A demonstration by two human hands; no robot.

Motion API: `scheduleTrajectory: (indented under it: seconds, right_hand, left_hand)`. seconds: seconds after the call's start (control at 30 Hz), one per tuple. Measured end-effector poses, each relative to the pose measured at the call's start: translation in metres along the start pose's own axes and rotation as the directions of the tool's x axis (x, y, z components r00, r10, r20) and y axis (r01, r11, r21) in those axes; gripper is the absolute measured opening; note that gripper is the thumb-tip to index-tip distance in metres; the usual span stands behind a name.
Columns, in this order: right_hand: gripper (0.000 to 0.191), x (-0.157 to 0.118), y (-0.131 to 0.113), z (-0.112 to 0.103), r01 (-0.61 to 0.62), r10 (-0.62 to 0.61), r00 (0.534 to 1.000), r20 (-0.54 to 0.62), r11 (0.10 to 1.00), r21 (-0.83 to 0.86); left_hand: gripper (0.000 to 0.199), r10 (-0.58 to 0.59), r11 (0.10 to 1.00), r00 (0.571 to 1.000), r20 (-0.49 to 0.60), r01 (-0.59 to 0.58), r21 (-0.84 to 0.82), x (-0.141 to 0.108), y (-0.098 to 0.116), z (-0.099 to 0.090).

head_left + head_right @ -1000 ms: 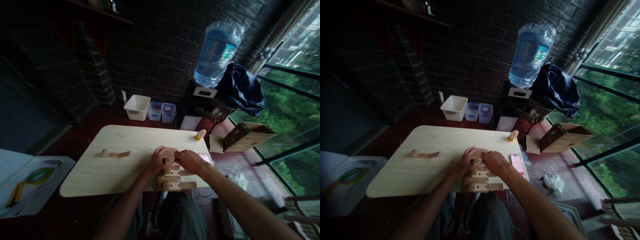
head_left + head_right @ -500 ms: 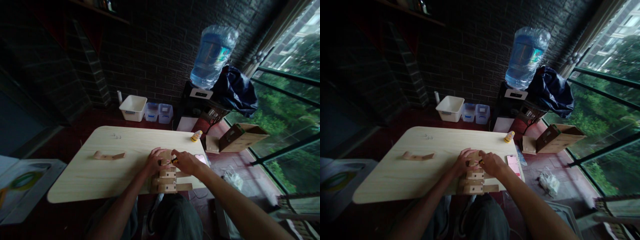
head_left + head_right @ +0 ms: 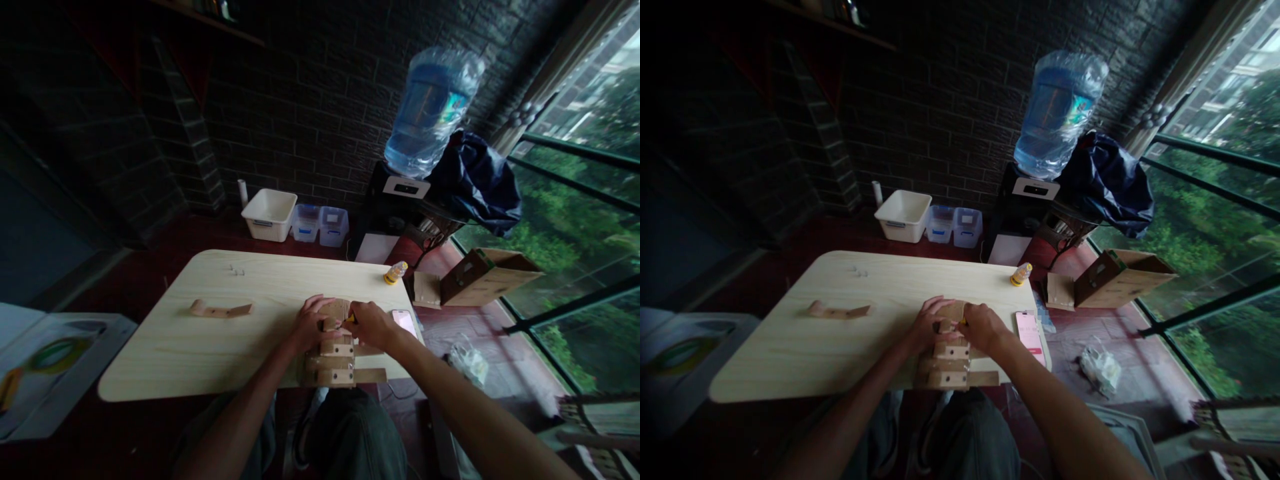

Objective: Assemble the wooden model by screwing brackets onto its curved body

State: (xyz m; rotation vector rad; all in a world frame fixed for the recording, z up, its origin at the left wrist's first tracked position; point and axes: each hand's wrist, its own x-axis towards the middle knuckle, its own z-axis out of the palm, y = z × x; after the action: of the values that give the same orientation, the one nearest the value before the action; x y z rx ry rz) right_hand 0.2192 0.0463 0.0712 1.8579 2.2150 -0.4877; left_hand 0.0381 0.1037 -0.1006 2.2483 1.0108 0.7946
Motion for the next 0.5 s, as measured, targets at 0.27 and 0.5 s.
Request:
scheduleTrajectory:
  seconds: [0.27, 0.5]
  right_hand:
    - [0.03, -0.018, -0.006, -0.016, 0.195, -0.201, 0.979, -0.022, 0.968, -0.158]
    - [0.032, -0.003, -0.005, -0.004, 0.086, -0.091, 0.995, -0.031, 0.988, -0.129]
  left_hand:
    - [0.034, 0.017, 1.0, 1.0, 0.001, -0.017, -0.013, -0.001, 0.002, -0.003]
    - [0.032, 0.019, 0.999, 1.0, 0.004, -0.019, -0.026, 0.0, 0.003, -0.002]
